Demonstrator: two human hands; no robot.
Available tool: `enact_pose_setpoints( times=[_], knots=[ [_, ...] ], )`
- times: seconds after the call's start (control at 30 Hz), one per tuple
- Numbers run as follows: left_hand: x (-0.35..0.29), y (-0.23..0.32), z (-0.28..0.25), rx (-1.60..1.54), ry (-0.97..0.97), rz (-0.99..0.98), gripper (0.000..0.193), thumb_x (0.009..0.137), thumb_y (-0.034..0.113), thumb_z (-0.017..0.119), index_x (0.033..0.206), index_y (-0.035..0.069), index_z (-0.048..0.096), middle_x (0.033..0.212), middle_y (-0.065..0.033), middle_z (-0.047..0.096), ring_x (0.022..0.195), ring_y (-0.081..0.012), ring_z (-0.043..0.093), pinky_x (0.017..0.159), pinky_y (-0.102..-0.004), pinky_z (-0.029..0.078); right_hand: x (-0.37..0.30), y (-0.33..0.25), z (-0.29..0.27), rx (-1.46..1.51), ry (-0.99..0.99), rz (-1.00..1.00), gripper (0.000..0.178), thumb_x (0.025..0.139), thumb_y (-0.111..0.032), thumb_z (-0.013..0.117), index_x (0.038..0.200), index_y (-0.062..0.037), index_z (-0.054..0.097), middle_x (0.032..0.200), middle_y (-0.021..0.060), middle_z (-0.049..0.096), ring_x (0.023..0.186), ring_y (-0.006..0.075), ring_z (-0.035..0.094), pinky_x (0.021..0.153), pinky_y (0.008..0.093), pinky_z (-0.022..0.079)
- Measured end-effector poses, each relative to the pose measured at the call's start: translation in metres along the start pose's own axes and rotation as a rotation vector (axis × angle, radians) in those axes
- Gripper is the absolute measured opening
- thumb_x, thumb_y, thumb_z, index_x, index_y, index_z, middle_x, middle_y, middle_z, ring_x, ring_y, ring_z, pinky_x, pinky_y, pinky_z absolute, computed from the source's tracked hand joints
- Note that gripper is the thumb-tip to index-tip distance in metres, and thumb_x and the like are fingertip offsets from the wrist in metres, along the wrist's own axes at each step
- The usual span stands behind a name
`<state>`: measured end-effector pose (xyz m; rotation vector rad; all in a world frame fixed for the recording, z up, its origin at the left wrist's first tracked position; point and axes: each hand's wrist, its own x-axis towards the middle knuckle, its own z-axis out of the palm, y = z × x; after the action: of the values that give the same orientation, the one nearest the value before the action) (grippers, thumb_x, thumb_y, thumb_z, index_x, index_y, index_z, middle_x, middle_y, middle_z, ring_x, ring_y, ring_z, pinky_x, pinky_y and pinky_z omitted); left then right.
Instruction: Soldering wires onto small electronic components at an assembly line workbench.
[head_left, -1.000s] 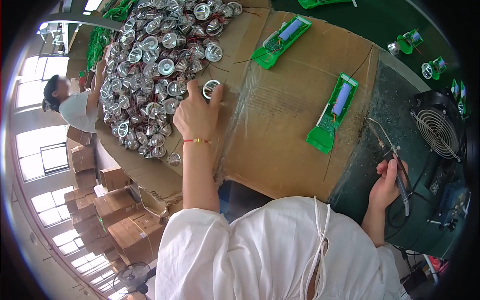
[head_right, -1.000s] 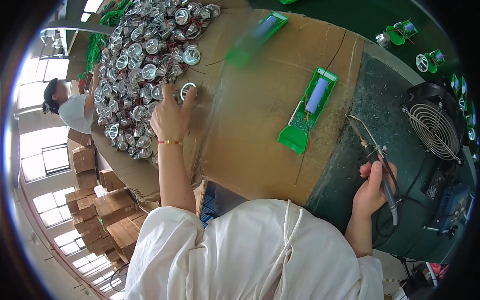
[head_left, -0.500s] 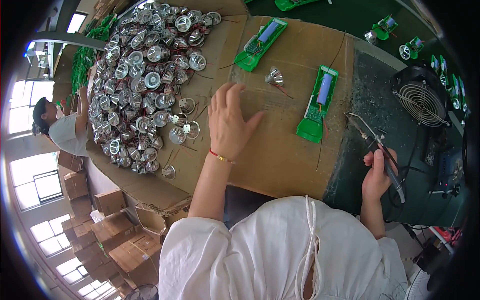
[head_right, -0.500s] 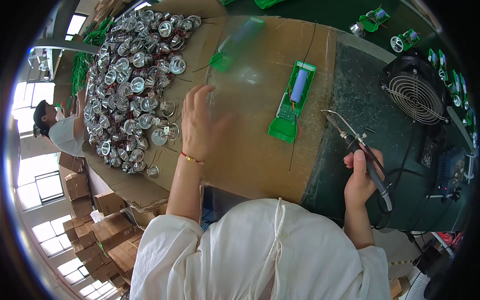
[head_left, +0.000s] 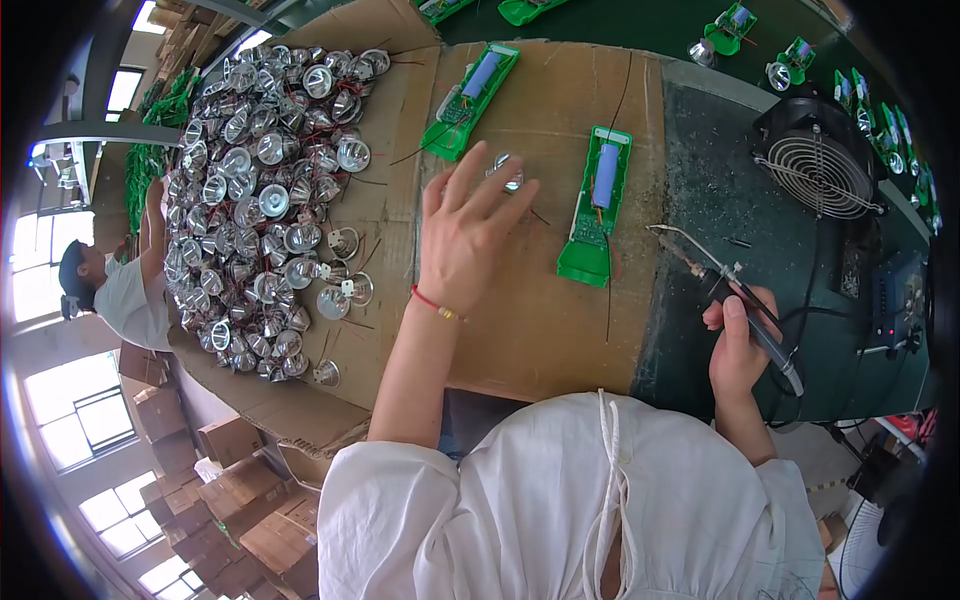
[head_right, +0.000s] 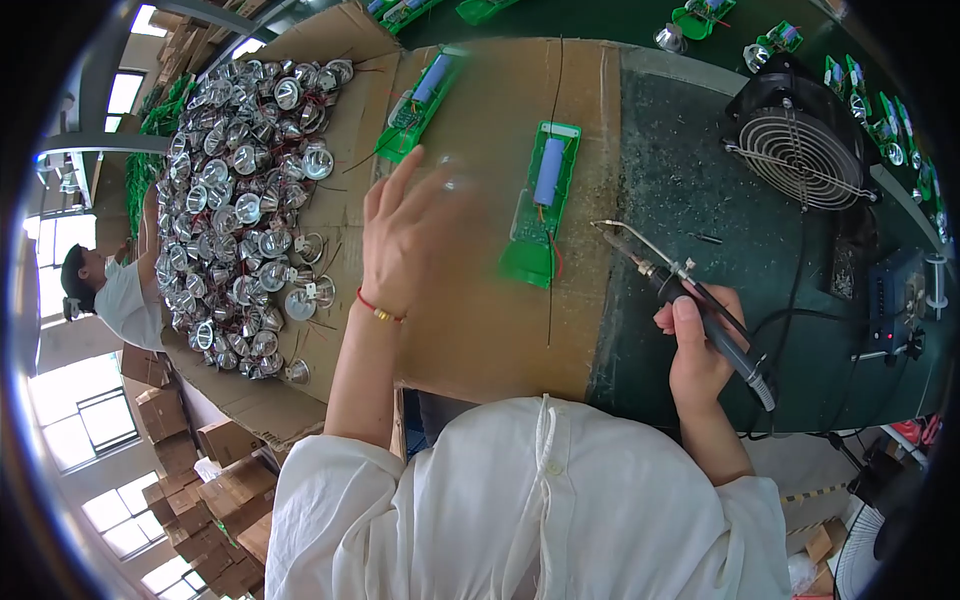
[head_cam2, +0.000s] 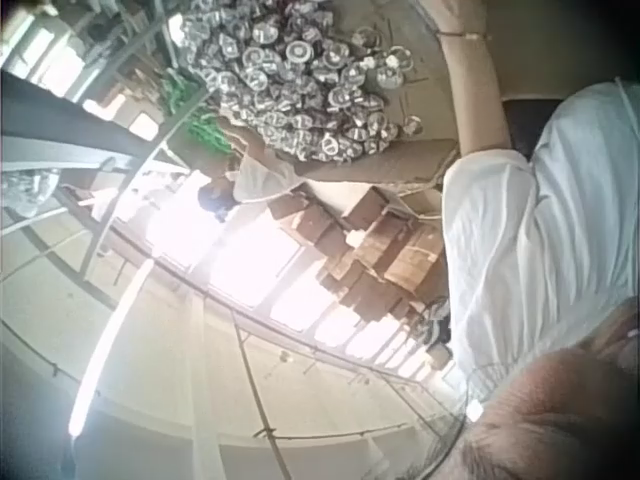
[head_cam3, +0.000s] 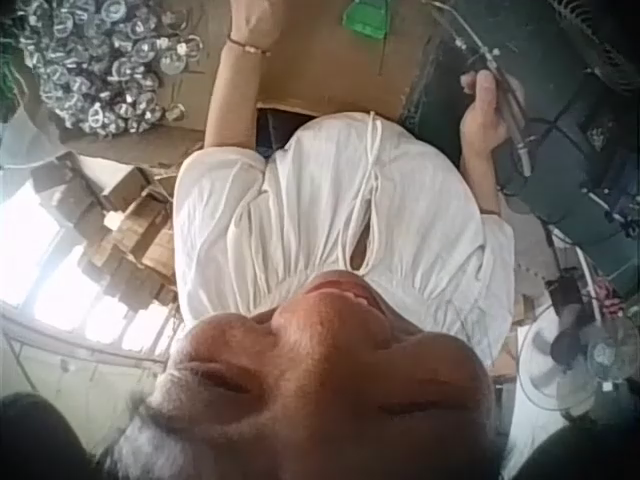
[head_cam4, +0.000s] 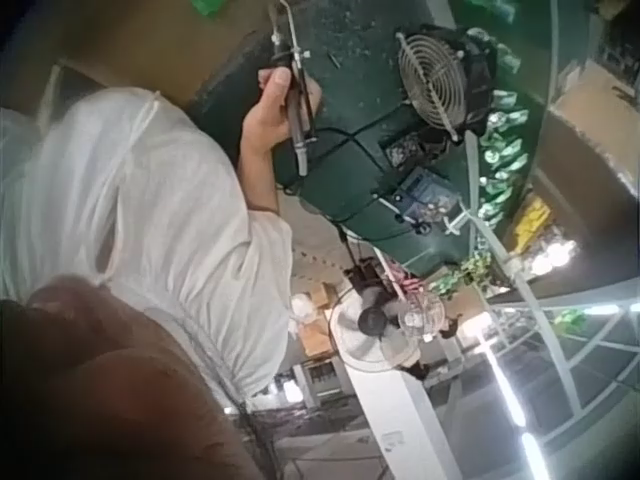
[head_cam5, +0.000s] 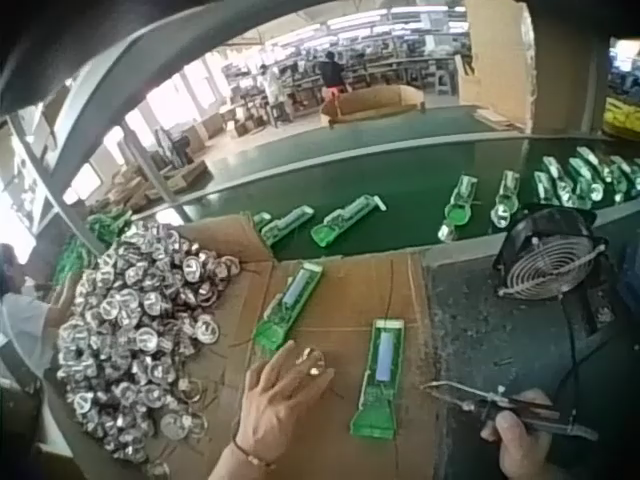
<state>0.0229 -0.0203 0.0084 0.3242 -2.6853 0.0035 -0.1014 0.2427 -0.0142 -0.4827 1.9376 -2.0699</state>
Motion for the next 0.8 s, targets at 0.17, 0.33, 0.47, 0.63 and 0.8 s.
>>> enact_pose_setpoints(
  times=[0.17, 0.33, 0.47, 0.63, 0.8],
  knots=[
    [0.002, -0.001, 0.016, -0.082, 0.029, -0.097, 0.009, 0.071, 0.015, 0.063, 0.078, 0.010, 0.064, 0.087, -0.0010, 0.063, 0.098, -0.0211, 0.055, 0.089, -0.0390, 0.037, 0.001, -0.003, 0.009, 0.026, -0.054, 0.000, 0.019, 0.083, -0.012, 0.056, 0.093, 0.0033, 0.052, 0.067, 0.0087, 0.057, 0.056, 0.0117, 0.053, 0.052, 0.0216, 0.043],
    [-0.017, 0.040, -0.012, -0.994, -0.312, -0.962, 0.012, 0.072, 0.014, 0.069, 0.075, 0.004, 0.065, 0.070, -0.0063, 0.064, 0.071, -0.0163, 0.062, 0.062, -0.0297, 0.046, -0.009, -0.009, 0.012, -0.066, -0.185, 0.001, 0.022, 0.080, -0.011, 0.059, 0.092, 0.0046, 0.050, 0.070, 0.0101, 0.058, 0.062, 0.0129, 0.057, 0.059, 0.0242, 0.049],
    [-0.017, 0.060, -0.001, -1.083, -0.189, -1.005, 0.011, 0.072, 0.012, 0.070, 0.076, 0.003, 0.066, 0.066, -0.0072, 0.063, 0.064, -0.0142, 0.060, 0.055, -0.0271, 0.045, -0.006, -0.003, 0.021, -0.136, -0.270, -0.113, 0.021, 0.080, -0.011, 0.060, 0.091, 0.0049, 0.050, 0.072, 0.0105, 0.060, 0.060, 0.0125, 0.058, 0.057, 0.0234, 0.049],
    [-0.016, 0.058, 0.014, -0.737, -0.041, -0.629, 0.011, 0.069, 0.012, 0.072, 0.069, 0.003, 0.065, 0.072, -0.0072, 0.058, 0.061, -0.0170, 0.055, 0.057, -0.0281, 0.044, -0.006, -0.003, 0.032, -0.083, -0.171, -0.070, 0.020, 0.079, -0.010, 0.064, 0.087, 0.0038, 0.053, 0.069, 0.0091, 0.062, 0.058, 0.0098, 0.058, 0.053, 0.0211, 0.046],
    [-0.009, 0.056, 0.017, -0.733, -0.130, -0.682, 0.012, 0.068, 0.013, 0.071, 0.067, 0.003, 0.064, 0.074, -0.0074, 0.057, 0.063, -0.0184, 0.055, 0.057, -0.0292, 0.044, -0.002, 0.002, 0.038, -0.037, -0.152, -0.008, 0.018, 0.080, -0.009, 0.061, 0.088, 0.0031, 0.052, 0.069, 0.0087, 0.059, 0.058, 0.0110, 0.058, 0.053, 0.0216, 0.047]
  ],
)
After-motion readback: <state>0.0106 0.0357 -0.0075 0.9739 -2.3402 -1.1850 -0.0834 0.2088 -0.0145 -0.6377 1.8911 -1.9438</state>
